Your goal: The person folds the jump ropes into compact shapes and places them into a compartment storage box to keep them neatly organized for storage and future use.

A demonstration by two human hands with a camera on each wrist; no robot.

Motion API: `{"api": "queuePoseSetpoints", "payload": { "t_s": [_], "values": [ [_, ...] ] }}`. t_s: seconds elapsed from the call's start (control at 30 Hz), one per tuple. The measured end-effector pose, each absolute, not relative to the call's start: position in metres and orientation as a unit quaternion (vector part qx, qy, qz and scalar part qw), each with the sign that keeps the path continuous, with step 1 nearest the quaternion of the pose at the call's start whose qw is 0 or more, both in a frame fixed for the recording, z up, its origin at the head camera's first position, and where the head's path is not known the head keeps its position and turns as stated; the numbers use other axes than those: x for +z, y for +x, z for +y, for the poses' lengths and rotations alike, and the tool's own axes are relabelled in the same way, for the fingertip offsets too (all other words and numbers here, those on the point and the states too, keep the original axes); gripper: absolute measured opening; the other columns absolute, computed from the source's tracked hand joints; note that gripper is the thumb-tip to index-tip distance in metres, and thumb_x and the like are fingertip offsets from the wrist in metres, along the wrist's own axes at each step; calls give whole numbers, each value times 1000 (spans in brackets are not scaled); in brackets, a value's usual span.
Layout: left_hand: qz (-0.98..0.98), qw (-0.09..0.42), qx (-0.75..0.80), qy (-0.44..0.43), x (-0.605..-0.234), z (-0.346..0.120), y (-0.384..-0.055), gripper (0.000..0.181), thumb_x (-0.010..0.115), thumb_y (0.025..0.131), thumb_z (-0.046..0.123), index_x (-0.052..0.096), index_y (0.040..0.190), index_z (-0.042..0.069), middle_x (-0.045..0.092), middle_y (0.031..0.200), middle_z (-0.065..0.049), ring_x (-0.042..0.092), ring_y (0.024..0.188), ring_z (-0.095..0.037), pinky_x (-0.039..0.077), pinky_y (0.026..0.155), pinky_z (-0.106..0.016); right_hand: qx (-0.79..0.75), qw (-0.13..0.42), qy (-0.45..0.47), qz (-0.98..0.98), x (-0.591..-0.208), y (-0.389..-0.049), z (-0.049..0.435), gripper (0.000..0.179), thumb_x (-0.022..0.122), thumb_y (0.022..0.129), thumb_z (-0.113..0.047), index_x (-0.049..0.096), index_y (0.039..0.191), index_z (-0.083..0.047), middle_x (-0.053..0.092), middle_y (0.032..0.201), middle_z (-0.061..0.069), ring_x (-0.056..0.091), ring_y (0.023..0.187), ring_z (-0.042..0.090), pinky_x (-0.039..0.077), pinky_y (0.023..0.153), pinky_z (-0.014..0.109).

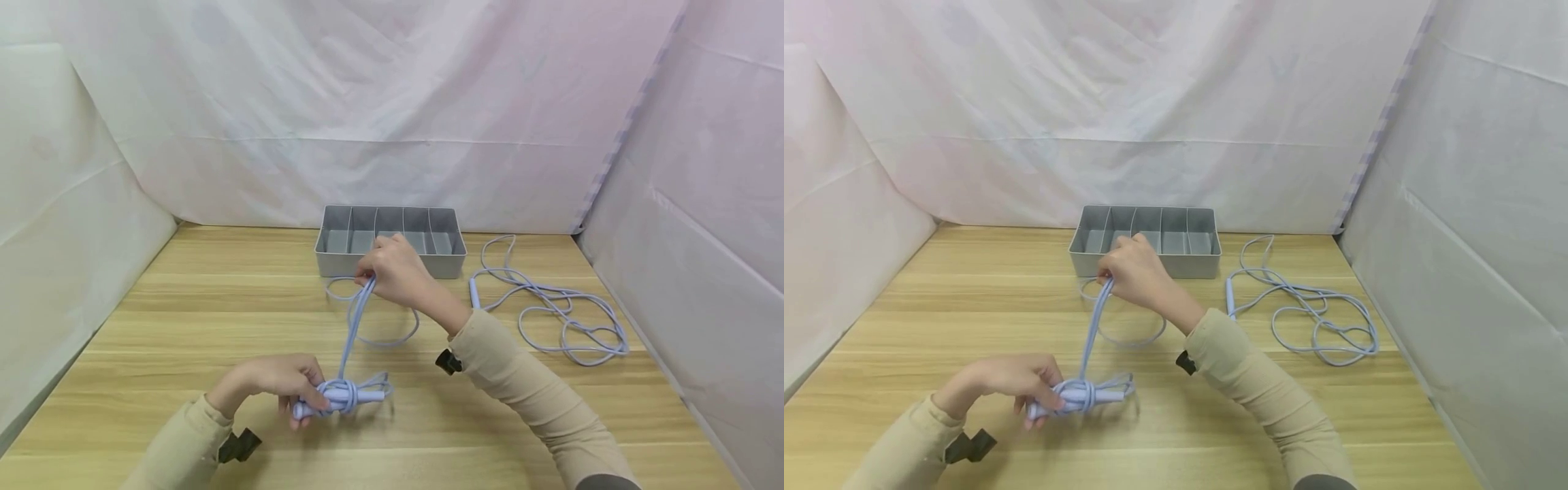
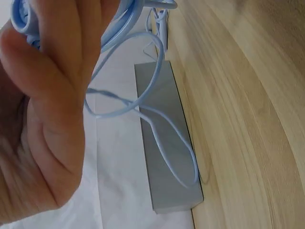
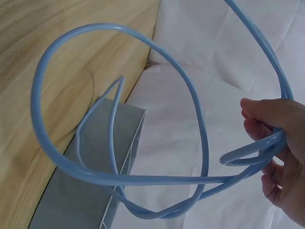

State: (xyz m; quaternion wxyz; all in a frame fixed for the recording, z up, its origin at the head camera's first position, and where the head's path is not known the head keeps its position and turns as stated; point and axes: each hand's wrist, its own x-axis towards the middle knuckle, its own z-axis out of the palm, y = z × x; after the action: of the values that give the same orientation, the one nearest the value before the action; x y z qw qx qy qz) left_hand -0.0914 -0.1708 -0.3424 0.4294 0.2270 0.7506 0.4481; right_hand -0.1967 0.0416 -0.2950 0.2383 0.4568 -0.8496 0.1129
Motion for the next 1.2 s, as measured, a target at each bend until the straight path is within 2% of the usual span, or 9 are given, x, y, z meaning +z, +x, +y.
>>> {"api": "queuePoseSetpoints", "payload": {
  "t_s": [0.17,0.23,0.43,0.57,0.83,1.0,1.07,1.13,1.2],
  "values": [
    [787,386,446,182,-337,-176,-93,24,60,83,16,62,73,-5,62,56,-10,55,43,-6,37,35,-12,120,228,451,-855,-290,-194,46,6,71,75,-20,71,70,-21,59,58,-14,37,60,10,26,59,26],
    [805,359,445,162,-336,-178,-93,23,60,83,16,62,73,-4,62,57,-10,55,44,-7,40,37,-14,127,228,450,-854,-287,-190,47,6,72,75,-20,71,69,-21,59,58,-14,37,60,10,27,59,26],
    [840,279,451,114,-337,-180,-98,24,59,85,17,61,77,-6,62,59,-6,61,52,-16,52,48,-30,147,260,471,-830,-283,-175,47,4,74,73,-19,73,70,-21,62,59,-14,35,58,10,26,58,26],
    [847,236,466,91,-337,-185,-104,26,58,86,19,60,80,-6,63,63,-9,63,58,-20,54,55,-37,152,283,485,-813,-282,-166,49,6,74,72,-14,73,70,-20,60,58,-13,35,56,11,25,56,25],
    [835,160,523,60,-335,-192,-113,30,54,90,20,60,90,-10,65,71,-11,64,65,-17,55,66,-37,156,273,505,-804,-290,-152,51,9,76,71,-23,69,69,-19,55,56,-13,34,57,10,26,56,24],
    [797,113,592,46,-333,-189,-117,37,52,92,18,54,101,-18,66,74,-8,65,68,-12,55,67,-29,169,246,517,-802,-305,-149,49,18,74,71,-35,68,74,-18,53,58,-14,36,59,8,29,58,23],
    [780,101,616,42,-332,-188,-118,39,50,93,17,51,103,-20,66,73,-3,65,68,-10,55,67,-26,179,241,517,-802,-312,-149,48,21,74,70,-38,67,73,-18,51,57,-14,37,59,7,30,58,22],
    [759,99,643,38,-332,-186,-118,35,49,94,16,52,103,-18,66,72,1,65,68,-8,54,67,-25,193,249,514,-798,-319,-149,46,23,75,69,-38,65,72,-18,48,55,-14,36,57,6,31,56,22],
    [733,104,671,37,-331,-184,-118,27,48,94,15,57,98,-10,67,71,4,66,68,-8,54,69,-25,199,276,517,-785,-325,-150,44,25,75,68,-39,63,70,-17,47,54,-12,36,55,6,31,54,22]
  ]
}}
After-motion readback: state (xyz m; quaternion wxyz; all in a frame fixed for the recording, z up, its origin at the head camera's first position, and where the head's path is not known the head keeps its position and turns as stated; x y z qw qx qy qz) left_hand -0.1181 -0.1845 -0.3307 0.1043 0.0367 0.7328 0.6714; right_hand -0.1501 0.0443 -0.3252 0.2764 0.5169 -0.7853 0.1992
